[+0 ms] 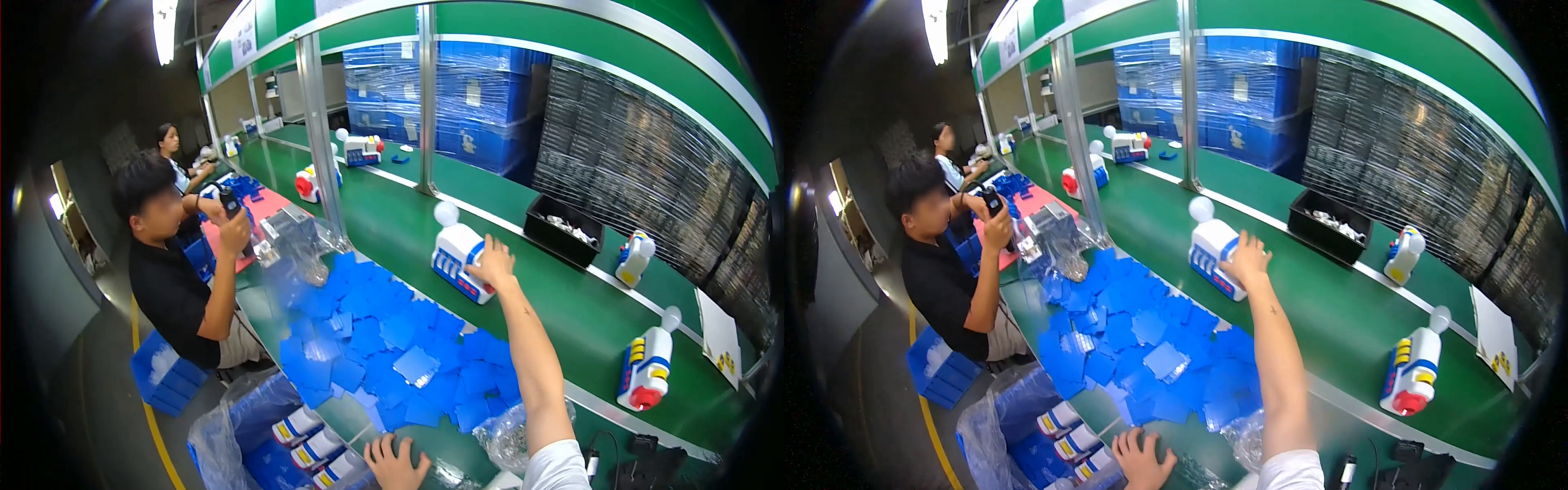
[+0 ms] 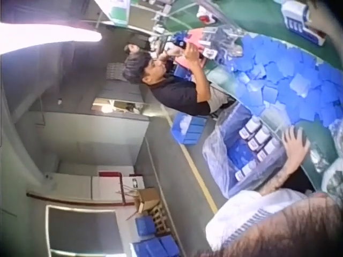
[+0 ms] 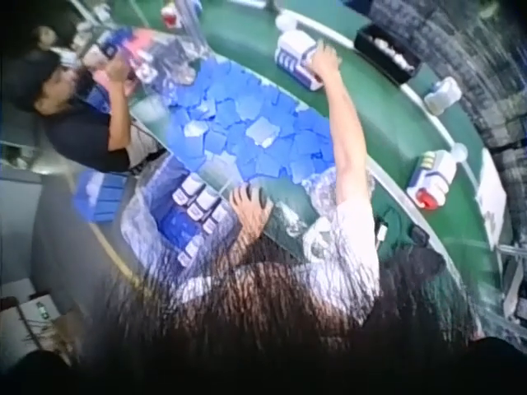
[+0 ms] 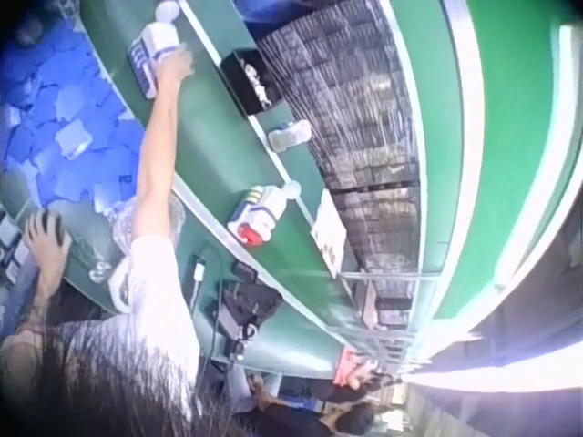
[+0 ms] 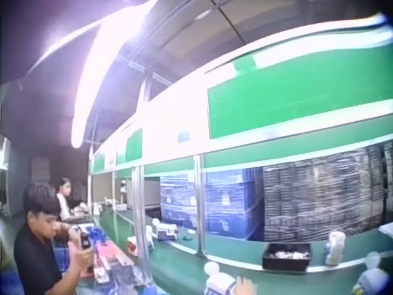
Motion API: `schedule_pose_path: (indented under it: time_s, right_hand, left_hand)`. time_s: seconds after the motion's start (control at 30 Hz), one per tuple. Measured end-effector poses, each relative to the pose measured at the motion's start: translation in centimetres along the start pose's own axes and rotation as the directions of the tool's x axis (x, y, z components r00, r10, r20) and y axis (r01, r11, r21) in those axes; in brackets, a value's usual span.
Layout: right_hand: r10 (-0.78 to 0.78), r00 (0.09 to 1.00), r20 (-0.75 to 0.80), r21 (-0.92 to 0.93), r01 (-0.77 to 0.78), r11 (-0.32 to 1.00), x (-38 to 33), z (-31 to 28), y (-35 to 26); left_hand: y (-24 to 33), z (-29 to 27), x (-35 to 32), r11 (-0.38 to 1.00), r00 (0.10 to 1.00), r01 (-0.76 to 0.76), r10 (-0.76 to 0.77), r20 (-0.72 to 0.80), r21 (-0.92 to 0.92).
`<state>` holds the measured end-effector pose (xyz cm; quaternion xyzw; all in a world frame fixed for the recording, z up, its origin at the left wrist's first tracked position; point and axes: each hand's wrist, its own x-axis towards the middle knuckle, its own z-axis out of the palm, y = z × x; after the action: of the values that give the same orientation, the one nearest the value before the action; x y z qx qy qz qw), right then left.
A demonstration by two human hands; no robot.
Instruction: Assembling plastic device components on a factory production line using an electric screwdriver.
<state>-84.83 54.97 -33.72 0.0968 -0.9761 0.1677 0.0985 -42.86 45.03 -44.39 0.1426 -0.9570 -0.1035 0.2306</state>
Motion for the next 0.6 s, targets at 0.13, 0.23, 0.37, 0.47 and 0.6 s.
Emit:
schedule_pose_path:
  time_s: [0.13,0.23,0.37,0.47,0.6]
  right_hand:
    - [0.162,0.971,0.178,-0.088,-0.148,0.985,0.1,-2.2,0.0]
    - [0.230,0.940,0.252,-0.051,-0.224,0.973,-0.2,-3.1,1.7]
    - [0.301,0.953,0.002,0.139,-0.299,0.944,-5.4,-4.3,5.3]
    - [0.323,0.936,0.142,0.712,-0.323,0.623,-10.1,-6.0,8.3]
    - [0.330,0.908,-0.258,0.839,0.041,0.542,-19.4,-12.1,7.7]
  left_hand:
    - [0.2,-0.2,-0.1,0.999,0.999,0.034,-0.035,-0.038,-0.031]
    - [-0.1,-0.2,0.1,0.994,0.999,0.022,-0.026,-0.038,-0.108]
    - [-0.1,0.3,0.7,0.988,0.996,-0.044,0.031,-0.088,-0.149]
    - [-0.1,0.2,0.5,0.988,0.993,-0.067,0.052,-0.105,-0.140]
    - [-0.2,0.2,0.3,0.981,0.989,-0.096,0.075,-0.127,-0.167]
